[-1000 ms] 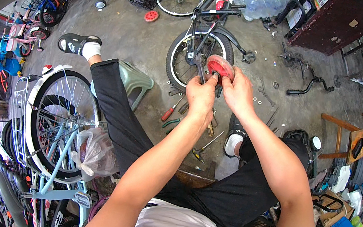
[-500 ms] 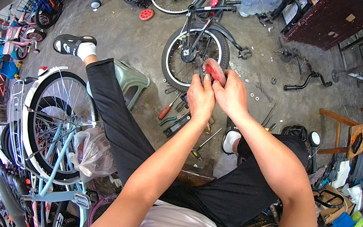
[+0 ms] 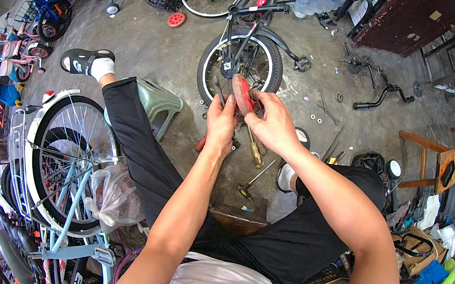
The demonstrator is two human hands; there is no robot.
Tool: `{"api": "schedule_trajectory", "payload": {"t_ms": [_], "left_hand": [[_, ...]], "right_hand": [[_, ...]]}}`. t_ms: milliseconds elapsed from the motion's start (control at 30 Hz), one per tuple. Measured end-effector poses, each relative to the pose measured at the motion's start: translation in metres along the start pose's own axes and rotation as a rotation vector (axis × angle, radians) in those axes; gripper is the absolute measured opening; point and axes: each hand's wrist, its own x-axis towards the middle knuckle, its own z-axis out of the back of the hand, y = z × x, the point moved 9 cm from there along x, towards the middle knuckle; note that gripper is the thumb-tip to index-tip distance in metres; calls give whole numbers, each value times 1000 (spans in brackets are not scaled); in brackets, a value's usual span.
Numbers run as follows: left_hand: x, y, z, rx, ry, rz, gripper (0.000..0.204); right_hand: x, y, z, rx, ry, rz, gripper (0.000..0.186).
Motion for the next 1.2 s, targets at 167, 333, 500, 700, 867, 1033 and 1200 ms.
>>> {"api": "schedule_trajectory", "payload": {"t_ms": [167,333,500,700,867,1033,1200], "left_hand": [[11,-7,8,208,-34,-212,16],[10,-10,15,450,-75,-291,18],[-4,-32,-6,696,66,-355,23],[-4,-33,-11,911,94,-397,26],[-10,-37,-11,881,64,-450,25],[-9,-45,-18,932,80,-482,26],[-6,-46,-23,1032,155,-415,24]], "right_hand": [[4,-2,1,111,6,-78,73],[8,-7,-6,100,-14,-159,70],[0,-39,-8,179,-38,-290,61],[-7,-34,-14,364,-11,-420,53],[-10,-30,-17,348,10,-406,47],[-10,-37,-16,376,-10,-449,44],[-11,-46,-16,425,-27,-505,46]]}}
